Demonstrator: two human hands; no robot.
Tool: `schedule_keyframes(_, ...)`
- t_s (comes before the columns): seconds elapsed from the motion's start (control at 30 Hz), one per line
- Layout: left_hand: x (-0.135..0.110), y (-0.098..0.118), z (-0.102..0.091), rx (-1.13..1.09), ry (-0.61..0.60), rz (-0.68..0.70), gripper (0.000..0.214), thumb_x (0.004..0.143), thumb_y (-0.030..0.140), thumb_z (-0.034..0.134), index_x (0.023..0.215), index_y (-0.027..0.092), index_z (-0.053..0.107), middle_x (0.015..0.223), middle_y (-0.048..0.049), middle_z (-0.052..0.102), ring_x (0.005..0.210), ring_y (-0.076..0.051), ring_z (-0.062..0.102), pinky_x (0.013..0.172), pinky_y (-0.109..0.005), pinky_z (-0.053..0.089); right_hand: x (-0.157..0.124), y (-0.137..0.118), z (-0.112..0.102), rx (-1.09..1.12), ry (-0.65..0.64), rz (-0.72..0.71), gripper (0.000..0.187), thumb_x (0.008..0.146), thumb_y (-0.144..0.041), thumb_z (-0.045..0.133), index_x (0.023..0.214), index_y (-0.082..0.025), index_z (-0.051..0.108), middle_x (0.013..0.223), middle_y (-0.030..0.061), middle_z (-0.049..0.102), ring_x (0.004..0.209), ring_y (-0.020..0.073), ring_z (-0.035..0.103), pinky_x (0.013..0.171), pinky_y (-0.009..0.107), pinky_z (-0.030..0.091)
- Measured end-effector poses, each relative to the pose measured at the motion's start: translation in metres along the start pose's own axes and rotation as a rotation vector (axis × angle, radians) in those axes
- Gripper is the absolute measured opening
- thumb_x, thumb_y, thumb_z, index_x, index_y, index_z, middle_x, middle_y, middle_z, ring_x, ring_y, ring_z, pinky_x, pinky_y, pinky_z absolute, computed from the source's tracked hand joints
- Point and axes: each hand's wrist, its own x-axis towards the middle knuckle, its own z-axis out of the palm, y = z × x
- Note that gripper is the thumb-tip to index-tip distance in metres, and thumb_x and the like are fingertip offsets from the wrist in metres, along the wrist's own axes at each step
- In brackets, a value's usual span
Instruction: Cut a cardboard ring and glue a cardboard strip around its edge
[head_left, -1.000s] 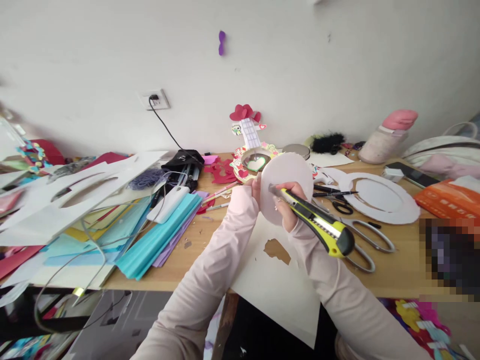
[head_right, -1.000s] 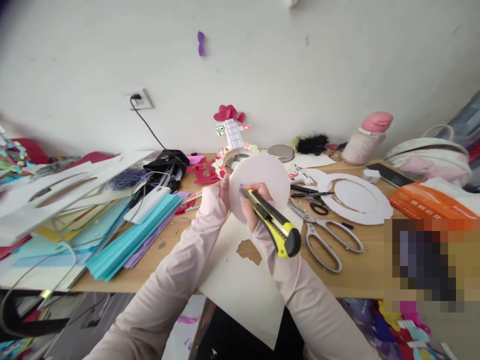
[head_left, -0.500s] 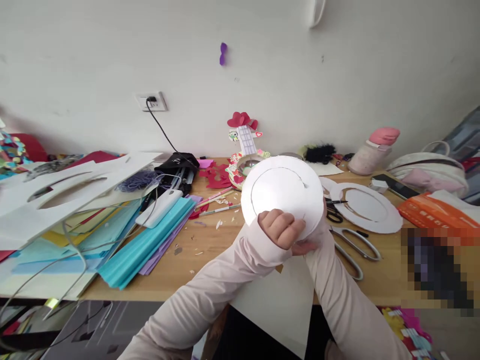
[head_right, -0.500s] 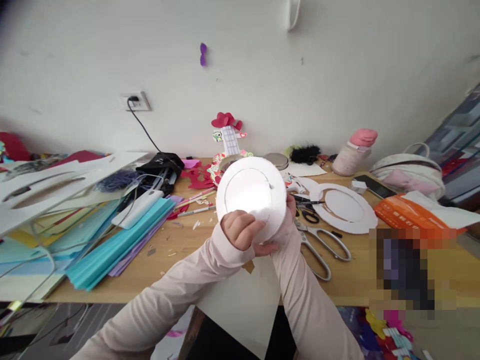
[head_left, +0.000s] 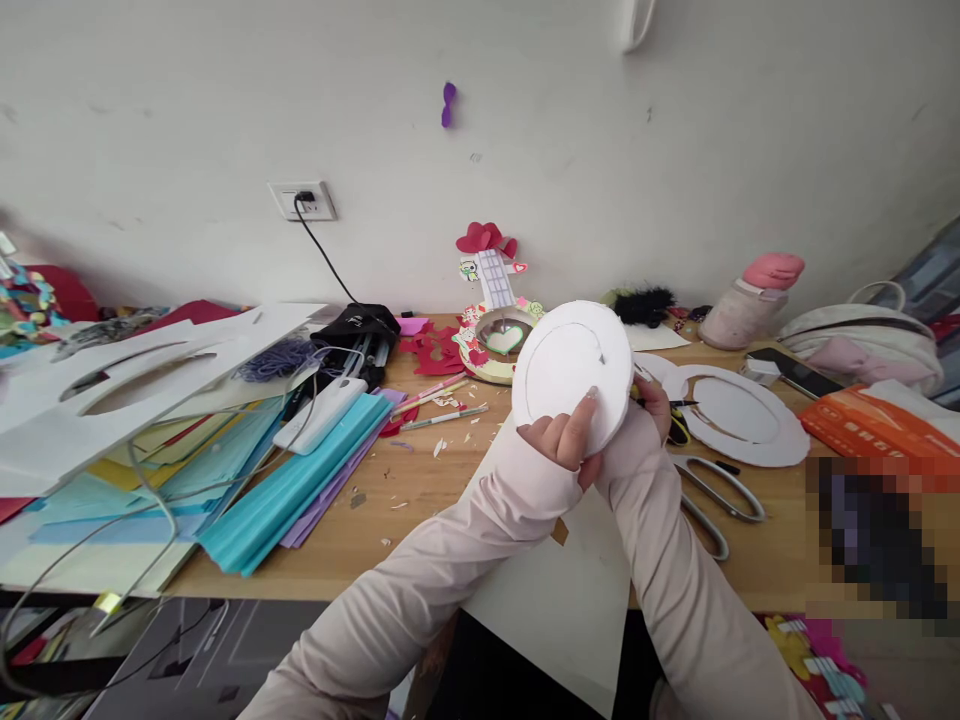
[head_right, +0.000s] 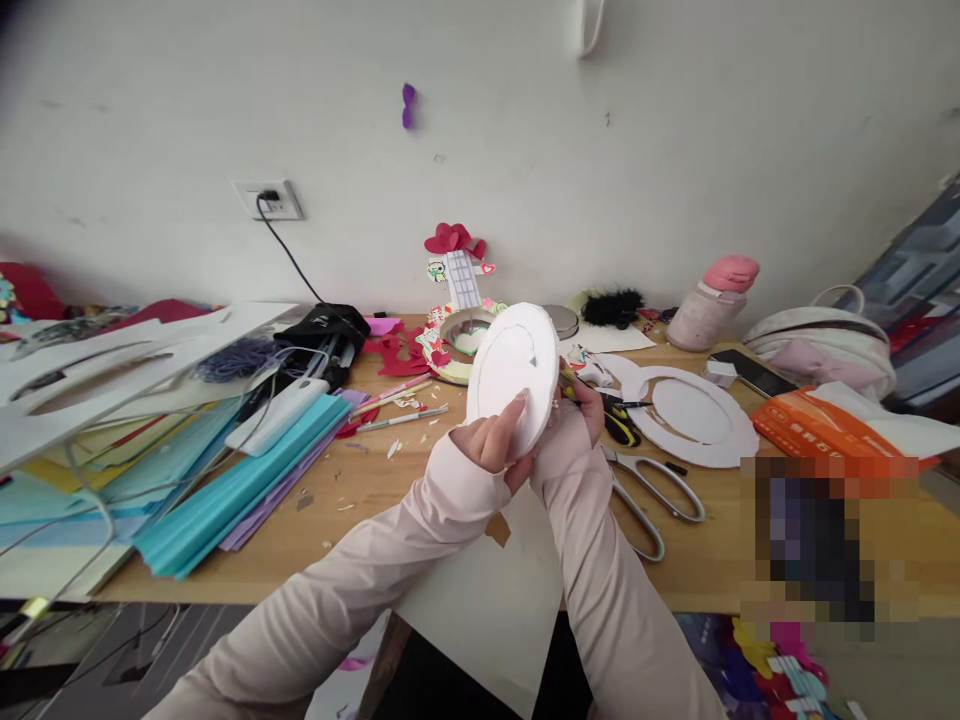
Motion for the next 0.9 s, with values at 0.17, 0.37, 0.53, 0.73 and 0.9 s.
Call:
schedule_keyframes(0.17, 0.006, -0.004, -0.012, -0.045, 0.025, -0.151, 0.053, 0.106, 0.034, 0.049, 0.155, 0.015, 0.057, 0.1, -0.0107, 0.078, 0.076, -0.024, 0.074, 0.064, -0.035, 0.058, -0.016, -0.002, 0.02, -0.138, -0.142, -0.167, 0.023, 0.07, -0.039, 0.072, 0.086, -0.023, 0.065, 0.05, -0.011, 0.044, 0.044, 0.0096, 0.039, 0.048, 0.023, 0.041)
schedule_keyframes(0.37, 0.016, -0.018, -0.03, -0.217, 0.008, -0.389, 0.034, 0.112, 0.044, 0.046, 0.115, 0.02, 0.071, 0.092, -0.0081, 0.075, 0.08, -0.024, 0.073, 0.067, -0.034, 0.055, -0.038, 0.008, 0.019, -0.613, -0.257, -0.524, 0.022, 0.087, -0.039, 0.079, 0.097, -0.027, 0.064, 0.059, -0.0088, 0.061, 0.05, 0.0122, 0.051, 0.052, 0.026, 0.042)
schedule_keyframes(0.53, 0.015, -0.03, -0.018, -0.395, 0.06, -0.498, 0.048, 0.114, 0.057, 0.036, 0.106, 0.023, 0.069, 0.077, -0.0052, 0.071, 0.065, -0.021, 0.067, 0.057, -0.034, 0.05, -0.055, 0.013, 0.018, -0.825, -0.236, -0.583, 0.017, 0.096, -0.041, 0.077, 0.103, -0.028, 0.067, 0.065, -0.0063, 0.064, 0.057, 0.0145, 0.053, 0.059, 0.031, 0.046)
schedule_keyframes(0.73, 0.014, -0.027, -0.012, -0.361, 0.086, -0.576, 0.059, 0.111, 0.066, 0.033, 0.094, 0.023, 0.07, 0.068, -0.0051, 0.068, 0.053, -0.02, 0.059, 0.048, -0.035, 0.041, -0.056, 0.01, 0.015, -0.932, -0.218, -0.561, 0.012, 0.097, -0.035, 0.075, 0.098, -0.026, 0.066, 0.062, -0.0052, 0.059, 0.057, 0.0161, 0.053, 0.059, 0.035, 0.046)
schedule_keyframes(0.9, 0.017, -0.024, -0.013, -0.303, 0.05, -0.607, 0.053, 0.11, 0.061, 0.037, 0.092, 0.024, 0.069, 0.066, -0.0045, 0.068, 0.055, -0.022, 0.061, 0.05, -0.036, 0.046, -0.054, 0.011, 0.009, -0.93, -0.189, -0.558, 0.011, 0.097, -0.034, 0.073, 0.095, -0.026, 0.066, 0.056, -0.0063, 0.054, 0.052, 0.015, 0.047, 0.054, 0.034, 0.042)
